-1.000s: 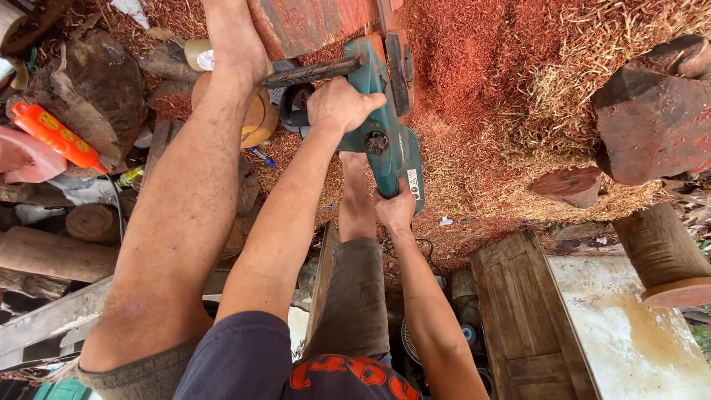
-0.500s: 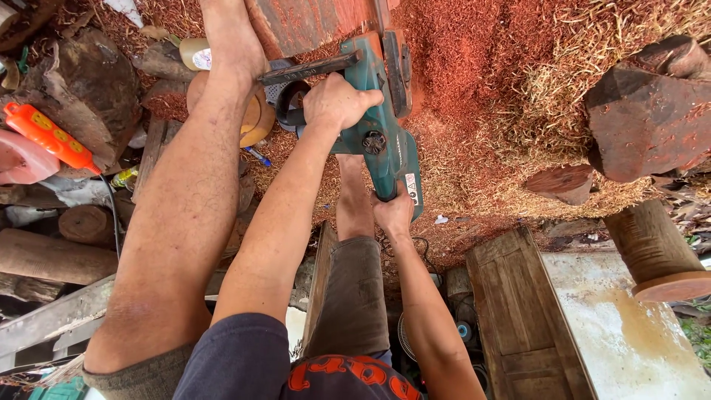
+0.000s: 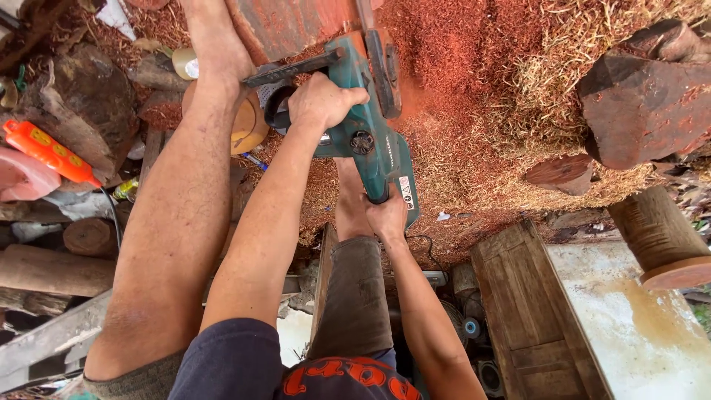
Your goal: Cutting a large block of wood using a handheld electric chainsaw in a workshop.
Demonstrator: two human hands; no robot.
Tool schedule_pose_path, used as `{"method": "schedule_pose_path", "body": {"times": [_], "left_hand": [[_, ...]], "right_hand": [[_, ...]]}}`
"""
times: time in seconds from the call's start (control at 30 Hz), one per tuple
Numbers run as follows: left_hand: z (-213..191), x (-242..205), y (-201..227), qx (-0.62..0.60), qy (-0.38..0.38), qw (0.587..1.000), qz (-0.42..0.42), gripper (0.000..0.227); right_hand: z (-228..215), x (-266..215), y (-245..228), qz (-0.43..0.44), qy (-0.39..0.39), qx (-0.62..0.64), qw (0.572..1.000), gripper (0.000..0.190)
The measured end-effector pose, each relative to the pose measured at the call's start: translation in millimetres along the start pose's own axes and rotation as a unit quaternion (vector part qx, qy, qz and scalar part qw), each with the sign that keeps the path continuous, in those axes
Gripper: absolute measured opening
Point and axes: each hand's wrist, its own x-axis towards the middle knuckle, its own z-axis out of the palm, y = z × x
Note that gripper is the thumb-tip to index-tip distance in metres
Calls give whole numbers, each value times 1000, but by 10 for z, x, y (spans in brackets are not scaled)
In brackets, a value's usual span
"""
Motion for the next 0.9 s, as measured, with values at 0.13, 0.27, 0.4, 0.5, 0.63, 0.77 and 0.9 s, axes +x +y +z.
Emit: {"method": "schedule_pose_path", "body": {"times": [0.13, 0.27, 0.4, 0.5, 0.63, 0.77, 0.9], "left_hand": [[-29, -6, -3, -5, 9, 1000, 0, 70], [-38, 12, -33, 1, -1, 1000, -2, 67], [-48, 66, -82, 0, 5, 1000, 4, 68], [-43, 79, -130, 3, 11, 1000, 5, 69], [-27, 61, -147, 9, 29, 999, 8, 70], [49, 48, -148, 10, 48, 999, 8, 69], [128, 139, -222, 9, 66, 998, 10, 64]], "right_hand": [[-17, -61, -73, 13, -17, 4, 1000, 47], [-74, -133, -200, 30, -20, 10, 999, 50], [-94, -172, -257, 35, -38, 16, 999, 50], [-95, -205, -275, 33, -41, 9, 999, 52], [-55, -190, -239, 26, -37, 14, 999, 59], [41, -70, -28, 12, -32, 33, 999, 56], [143, 67, 66, 11, -52, 21, 998, 46]]}}
